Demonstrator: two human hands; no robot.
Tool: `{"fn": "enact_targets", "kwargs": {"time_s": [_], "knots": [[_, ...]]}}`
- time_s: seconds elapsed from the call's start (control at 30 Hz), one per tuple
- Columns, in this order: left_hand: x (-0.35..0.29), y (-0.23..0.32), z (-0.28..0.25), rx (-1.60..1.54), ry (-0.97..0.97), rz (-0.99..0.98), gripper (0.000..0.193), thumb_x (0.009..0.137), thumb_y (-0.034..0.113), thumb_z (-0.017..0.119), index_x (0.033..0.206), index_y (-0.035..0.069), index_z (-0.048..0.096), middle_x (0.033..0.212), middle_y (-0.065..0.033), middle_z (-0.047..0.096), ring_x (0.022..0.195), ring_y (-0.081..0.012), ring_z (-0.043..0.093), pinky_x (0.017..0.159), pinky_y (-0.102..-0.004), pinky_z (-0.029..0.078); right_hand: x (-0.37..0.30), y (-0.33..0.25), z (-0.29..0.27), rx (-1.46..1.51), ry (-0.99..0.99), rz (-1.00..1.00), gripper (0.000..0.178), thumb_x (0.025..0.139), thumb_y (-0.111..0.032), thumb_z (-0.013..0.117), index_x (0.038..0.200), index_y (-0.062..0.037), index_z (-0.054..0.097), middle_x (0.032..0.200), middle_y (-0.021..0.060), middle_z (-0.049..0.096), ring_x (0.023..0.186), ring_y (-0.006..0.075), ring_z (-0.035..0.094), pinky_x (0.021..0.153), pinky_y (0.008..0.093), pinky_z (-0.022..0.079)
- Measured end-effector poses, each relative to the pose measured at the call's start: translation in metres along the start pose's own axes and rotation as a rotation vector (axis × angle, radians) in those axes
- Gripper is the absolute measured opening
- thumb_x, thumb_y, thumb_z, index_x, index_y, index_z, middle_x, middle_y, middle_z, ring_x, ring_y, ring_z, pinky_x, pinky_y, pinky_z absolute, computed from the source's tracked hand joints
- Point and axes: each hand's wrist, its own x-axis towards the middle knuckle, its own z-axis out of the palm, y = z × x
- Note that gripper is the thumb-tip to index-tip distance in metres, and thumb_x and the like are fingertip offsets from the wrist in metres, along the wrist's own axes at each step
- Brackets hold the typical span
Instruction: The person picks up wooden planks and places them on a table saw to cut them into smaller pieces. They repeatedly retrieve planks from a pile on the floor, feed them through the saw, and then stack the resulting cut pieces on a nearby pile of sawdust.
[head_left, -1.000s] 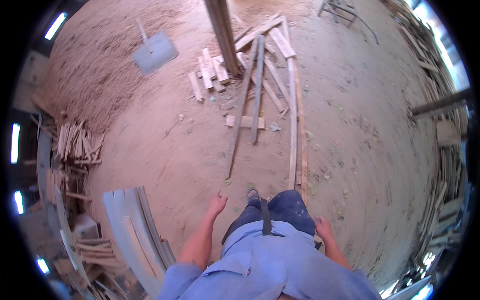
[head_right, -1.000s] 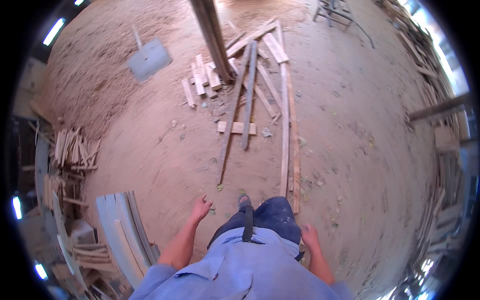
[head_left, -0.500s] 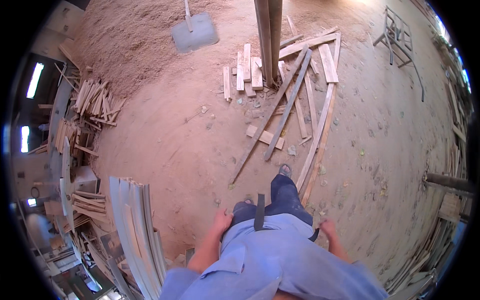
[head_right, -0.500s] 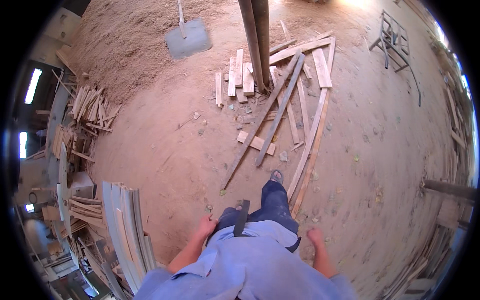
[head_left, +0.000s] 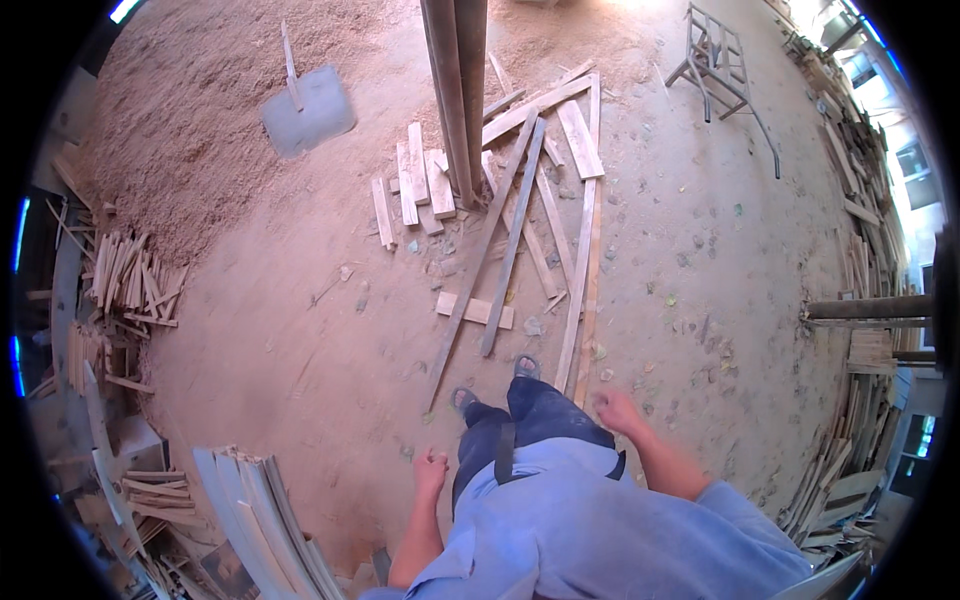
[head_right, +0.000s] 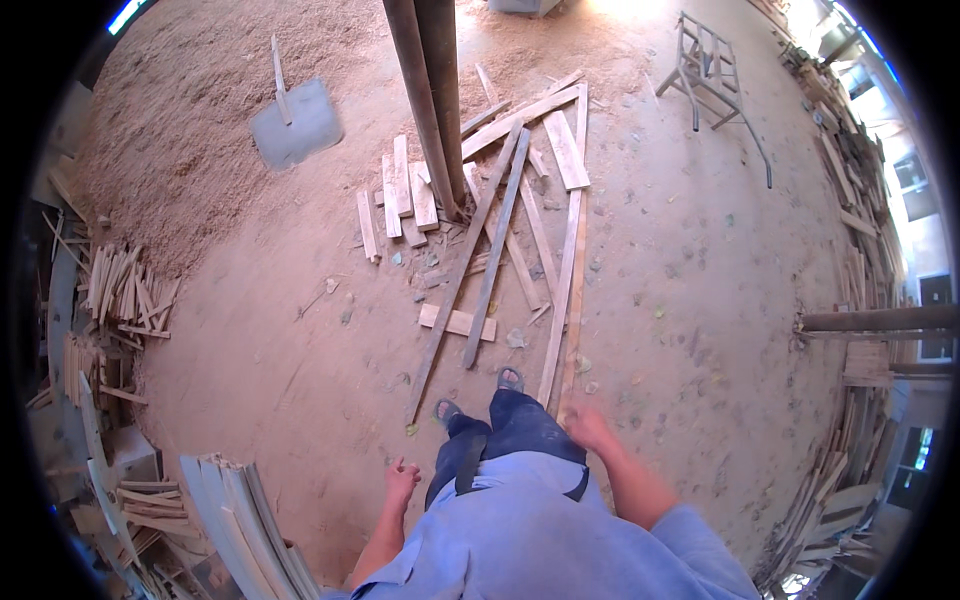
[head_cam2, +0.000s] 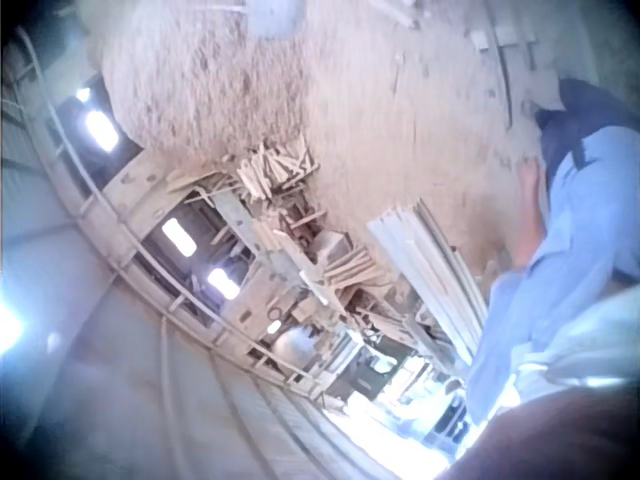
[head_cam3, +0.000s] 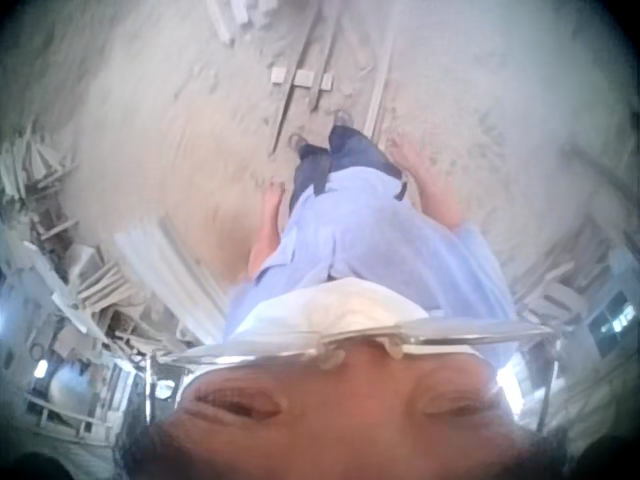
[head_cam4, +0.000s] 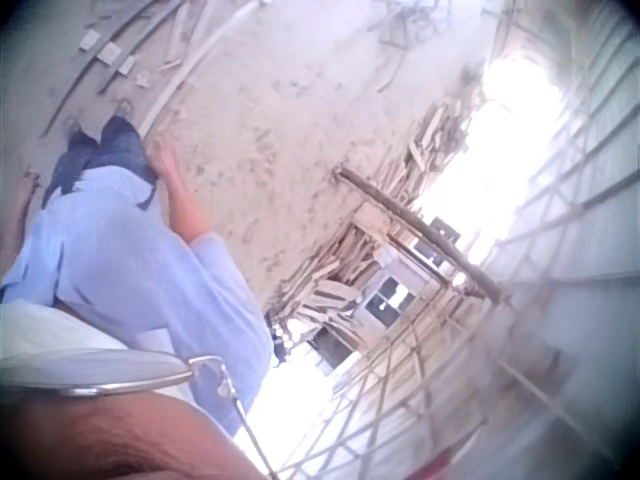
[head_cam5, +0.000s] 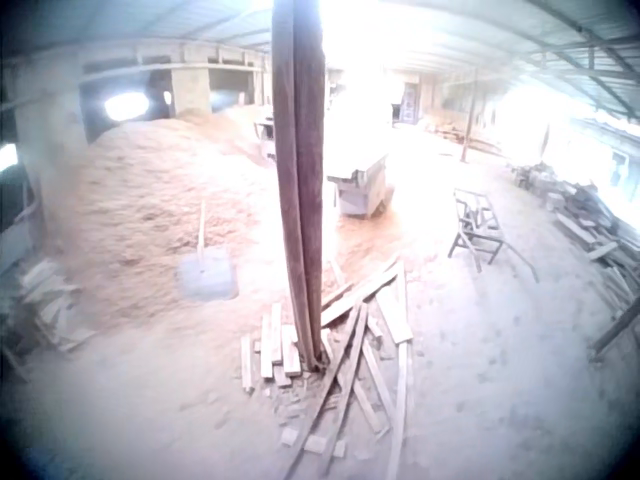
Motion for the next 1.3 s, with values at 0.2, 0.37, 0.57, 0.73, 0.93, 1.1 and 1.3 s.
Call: {"fn": "enact_targets", "kwargs": {"time_s": [0.2,0.37,0.57,0.73,0.93,1.1,1.3], "knots": [[0.038,0.01,-0.023,0.039,-0.029,0.106,0.068,0.088,0.016,0.068,0.148,-0.007,0.046,0.085,-0.0102,0.069,0.068,-0.0151,0.066,0.06,-0.0286,0.052,-0.056,0.098,0.047,-0.196,0.015,0.156,0.042,0.079,-0.01,0.063,0.119,-0.0028,0.071,0.095,0.0194,0.074,0.091,0.0334,0.072,0.084,0.0413,0.056],[0.065,0.049,-0.031,0.261,-0.05,0.241,0.062,0.089,0.023,0.067,0.14,-0.009,0.054,0.086,-0.0185,0.071,0.081,-0.0244,0.069,0.077,-0.0368,0.054,-0.094,0.133,0.049,-0.088,0.102,0.262,0.041,0.078,-0.007,0.066,0.117,0.0,0.071,0.089,0.018,0.075,0.084,0.0284,0.072,0.076,0.0386,0.056],[0.071,0.179,-0.024,0.188,-0.003,0.404,0.062,0.09,0.027,0.067,0.14,-0.008,0.054,0.095,-0.0201,0.072,0.089,-0.0288,0.069,0.086,-0.0387,0.053,-0.076,0.149,0.089,0.336,0.134,0.257,0.036,0.086,-0.026,0.07,0.111,-0.001,0.073,0.099,0.0197,0.074,0.09,0.0303,0.069,0.082,0.0411,0.054],[0.058,0.369,0.001,0.087,0.022,0.59,0.061,0.091,0.02,0.071,0.142,-0.009,0.052,0.102,-0.0147,0.072,0.09,-0.0177,0.068,0.082,-0.032,0.054,-0.023,0.142,0.067,0.254,0.131,0.16,0.03,0.091,-0.027,0.067,0.104,-0.0011,0.074,0.095,0.0142,0.076,0.082,0.0239,0.068,0.076,0.0397,0.054],[0.051,0.653,0.017,-0.029,0.298,1.196,0.087,0.091,0.026,0.076,0.156,-0.006,0.029,0.142,-0.0271,0.055,0.136,-0.0364,0.051,0.118,-0.0472,0.038,0.135,0.109,-0.024,0.643,-0.018,0.492,0.02,0.093,-0.011,0.06,0.107,-0.002,0.071,0.093,0.0129,0.074,0.075,0.0223,0.068,0.065,0.0347,0.054],[0.068,0.857,0.061,-0.219,0.625,1.41,0.094,0.084,0.033,0.085,0.15,-0.01,0.032,0.144,-0.0255,0.051,0.135,-0.0351,0.049,0.118,-0.0454,0.036,0.339,0.144,-0.047,0.514,0.092,0.315,0.034,0.095,-0.009,0.053,0.127,0.0005,0.062,0.094,0.0129,0.073,0.074,0.0202,0.07,0.061,0.0327,0.053],[0.107,0.912,0.112,-0.478,1.081,1.391,0.068,0.086,0.027,0.083,0.133,-0.011,0.049,0.13,-0.0244,0.061,0.109,-0.0339,0.066,0.092,-0.0403,0.061,0.449,-0.042,-0.176,0.987,-0.042,0.291,0.036,0.096,-0.011,0.055,0.13,0.0003,0.061,0.099,0.0123,0.074,0.081,0.0192,0.072,0.066,0.0318,0.055]]}}
